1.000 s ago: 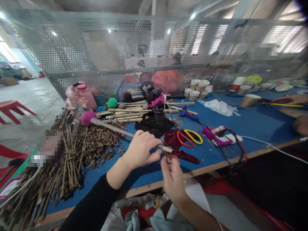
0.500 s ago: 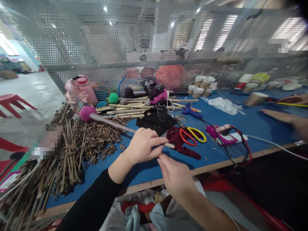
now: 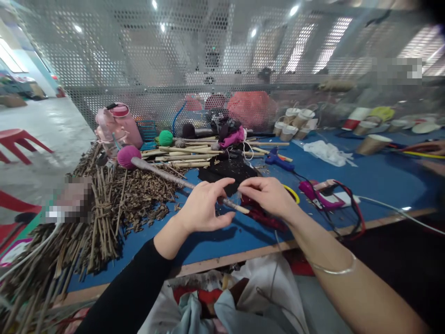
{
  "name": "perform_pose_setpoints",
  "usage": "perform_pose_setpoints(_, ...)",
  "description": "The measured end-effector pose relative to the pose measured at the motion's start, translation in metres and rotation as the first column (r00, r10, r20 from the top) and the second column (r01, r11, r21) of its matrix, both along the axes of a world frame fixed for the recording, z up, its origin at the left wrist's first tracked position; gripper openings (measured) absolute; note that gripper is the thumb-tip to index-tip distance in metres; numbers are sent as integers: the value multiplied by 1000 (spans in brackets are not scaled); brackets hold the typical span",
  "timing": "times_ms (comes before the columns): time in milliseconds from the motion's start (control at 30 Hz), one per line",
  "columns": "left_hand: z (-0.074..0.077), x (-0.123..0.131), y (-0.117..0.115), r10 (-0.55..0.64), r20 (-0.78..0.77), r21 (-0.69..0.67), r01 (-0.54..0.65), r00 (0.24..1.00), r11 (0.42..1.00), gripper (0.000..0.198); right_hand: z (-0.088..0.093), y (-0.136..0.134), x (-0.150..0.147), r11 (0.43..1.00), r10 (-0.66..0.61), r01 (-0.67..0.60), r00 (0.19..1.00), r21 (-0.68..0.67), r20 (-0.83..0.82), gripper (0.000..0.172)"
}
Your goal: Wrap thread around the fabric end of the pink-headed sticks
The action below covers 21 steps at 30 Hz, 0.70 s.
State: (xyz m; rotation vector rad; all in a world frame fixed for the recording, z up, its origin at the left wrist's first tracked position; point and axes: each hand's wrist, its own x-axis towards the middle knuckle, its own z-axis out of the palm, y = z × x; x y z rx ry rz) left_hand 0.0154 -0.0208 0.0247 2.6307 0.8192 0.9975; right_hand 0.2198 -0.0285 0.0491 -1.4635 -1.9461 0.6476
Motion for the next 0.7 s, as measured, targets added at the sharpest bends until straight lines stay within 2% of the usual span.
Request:
perform_pose_setpoints(67, -3, 1, 2, 10, 10, -2, -10, 1000, 1000, 63, -24, 2, -4, 994, -5, -6, 995, -105, -96, 27)
perform_pose_setpoints(133, -6, 1, 4, 19, 18, 0, -19, 1000, 1000, 59, -44, -7, -12, 991, 16, -29, 995, -133, -101, 27)
perform_pose_setpoints(233, -8, 1, 6, 14, 16, 3, -14, 1000, 1000, 57, -60, -38, -30, 998, -52, 53, 999, -41, 15, 23)
perform_pose_setpoints(300, -8, 1, 6, 15, 14, 5, -15, 1000, 1000, 56, -62, -62, -43, 993, -93, 87, 993, 74, 74, 25)
perform_pose_setpoints(367, -8, 2, 6, 32, 16, 6, -32, 999, 999, 54, -56, -80, -52, 984, -41, 15, 989, 180, 143, 29)
perform_pose_setpoints(467, -7, 3, 7, 13, -69, 10, -12, 998, 1000, 34, -30, -87, -52, 964, 34, -95, 971, 247, 239, 30)
perform_pose_setpoints(533, -6, 3, 7, -30, -156, 9, 32, 987, 999, 23, -6, -76, -42, 967, 23, -78, 974, 242, 224, 29)
perform_pose_setpoints(600, -5, 3, 6, -53, -191, 4, 55, 980, 998, 22, 14, -55, -26, 976, -12, -28, 984, 217, 180, 28)
perform_pose_setpoints(700, -2, 2, 4, -48, -171, -7, 48, 984, 999, 24, 22, -21, -4, 986, -65, 43, 989, 162, 135, 24)
